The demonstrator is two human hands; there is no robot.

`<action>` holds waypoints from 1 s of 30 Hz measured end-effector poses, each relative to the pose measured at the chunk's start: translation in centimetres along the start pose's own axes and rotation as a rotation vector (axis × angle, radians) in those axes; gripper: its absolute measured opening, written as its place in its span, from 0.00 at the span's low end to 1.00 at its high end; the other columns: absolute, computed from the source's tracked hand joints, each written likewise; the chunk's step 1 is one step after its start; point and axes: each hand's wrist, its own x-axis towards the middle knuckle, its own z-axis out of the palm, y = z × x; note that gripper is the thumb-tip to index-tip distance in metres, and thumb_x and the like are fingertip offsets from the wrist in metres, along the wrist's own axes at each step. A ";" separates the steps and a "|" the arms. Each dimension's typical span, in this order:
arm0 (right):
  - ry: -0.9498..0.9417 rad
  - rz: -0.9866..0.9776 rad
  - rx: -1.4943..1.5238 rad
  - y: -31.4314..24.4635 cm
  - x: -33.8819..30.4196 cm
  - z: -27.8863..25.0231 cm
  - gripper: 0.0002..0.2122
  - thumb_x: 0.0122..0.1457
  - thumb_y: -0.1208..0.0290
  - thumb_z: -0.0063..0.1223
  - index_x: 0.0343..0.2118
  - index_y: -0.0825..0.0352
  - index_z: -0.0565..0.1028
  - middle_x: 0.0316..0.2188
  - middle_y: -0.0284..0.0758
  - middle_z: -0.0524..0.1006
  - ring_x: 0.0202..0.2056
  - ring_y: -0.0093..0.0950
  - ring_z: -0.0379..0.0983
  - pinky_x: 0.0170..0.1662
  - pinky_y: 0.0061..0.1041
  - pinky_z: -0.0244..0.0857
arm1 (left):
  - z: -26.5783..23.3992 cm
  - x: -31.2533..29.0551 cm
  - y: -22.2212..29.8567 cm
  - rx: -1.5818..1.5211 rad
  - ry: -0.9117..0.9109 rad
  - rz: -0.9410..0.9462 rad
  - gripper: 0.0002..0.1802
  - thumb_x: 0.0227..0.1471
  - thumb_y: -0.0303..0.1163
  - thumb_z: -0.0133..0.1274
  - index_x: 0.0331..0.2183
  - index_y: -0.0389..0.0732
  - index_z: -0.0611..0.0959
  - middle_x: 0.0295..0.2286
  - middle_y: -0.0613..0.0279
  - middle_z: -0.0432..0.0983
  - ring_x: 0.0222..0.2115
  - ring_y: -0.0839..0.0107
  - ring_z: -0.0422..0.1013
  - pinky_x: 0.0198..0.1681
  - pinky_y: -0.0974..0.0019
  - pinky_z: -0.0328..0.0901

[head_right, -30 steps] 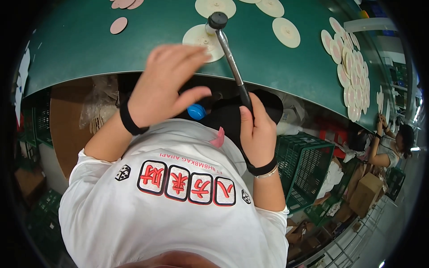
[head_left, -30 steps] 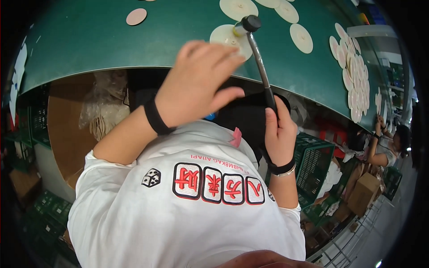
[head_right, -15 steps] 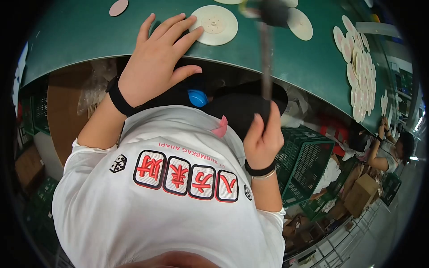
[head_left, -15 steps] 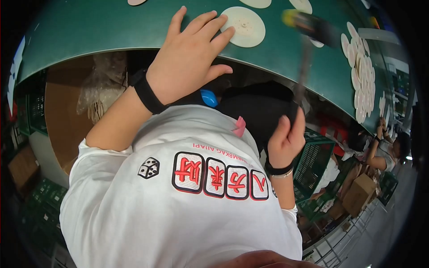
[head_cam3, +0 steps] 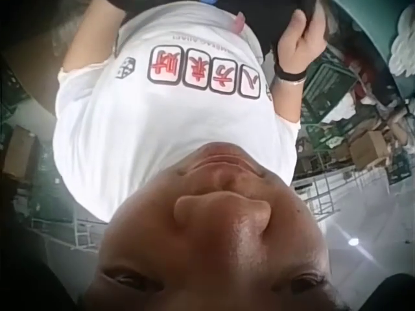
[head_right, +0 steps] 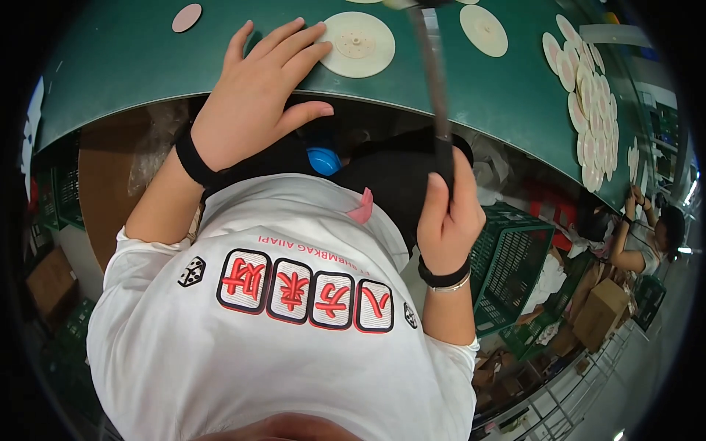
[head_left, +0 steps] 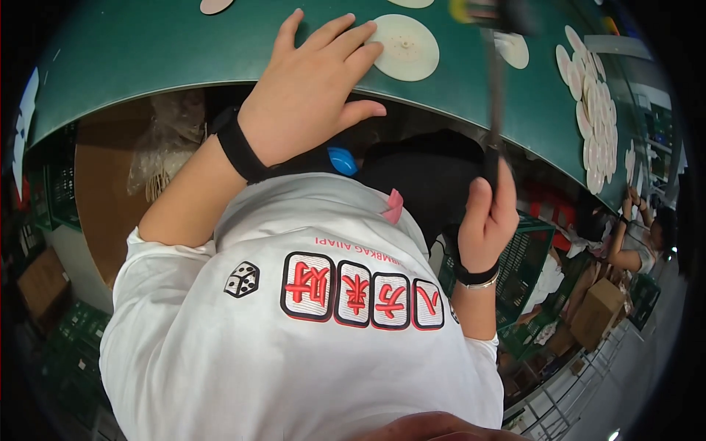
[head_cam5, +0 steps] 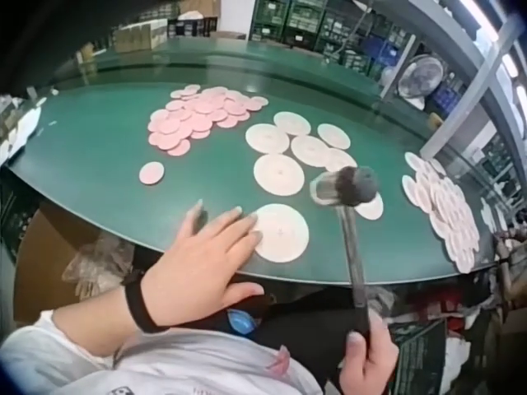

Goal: The person hammers a white plastic disc, positions a pink circular pad on top, and presses it on by hand. They then place the assembled unit on the table and repeat the process.

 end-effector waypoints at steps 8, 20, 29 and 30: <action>-0.077 0.006 -0.094 -0.1 -0.8 0.4 0.15 0.65 0.78 0.52 0.55 0.74 0.73 0.32 0.47 0.81 0.26 0.33 0.79 0.33 0.26 0.72 | 3.4 0.0 -1.5 0.076 0.173 0.130 0.35 0.53 0.48 0.62 0.57 0.42 0.74 0.60 0.57 0.68 0.63 0.58 0.61 0.67 0.39 0.47; -0.192 0.130 -0.147 0.1 -0.4 0.9 0.15 0.66 0.74 0.54 0.55 0.70 0.74 0.27 0.43 0.80 0.23 0.35 0.78 0.28 0.26 0.70 | -0.7 -0.6 2.2 -0.149 -0.056 0.030 0.36 0.49 0.48 0.64 0.56 0.44 0.74 0.54 0.60 0.72 0.58 0.63 0.65 0.64 0.43 0.51; 0.087 0.019 0.059 1.8 -2.6 -0.3 0.16 0.66 0.74 0.54 0.56 0.71 0.73 0.26 0.44 0.80 0.25 0.28 0.80 0.29 0.26 0.71 | -0.8 1.4 0.6 -0.011 0.003 0.120 0.39 0.51 0.48 0.63 0.58 0.37 0.72 0.58 0.50 0.68 0.63 0.55 0.60 0.67 0.37 0.47; 0.015 0.043 -0.025 1.3 -2.6 0.1 0.16 0.67 0.74 0.53 0.56 0.71 0.73 0.27 0.41 0.80 0.25 0.25 0.78 0.30 0.24 0.69 | -2.2 1.5 1.5 -0.010 -0.250 0.001 0.40 0.51 0.48 0.63 0.59 0.37 0.72 0.58 0.50 0.68 0.63 0.55 0.60 0.67 0.37 0.47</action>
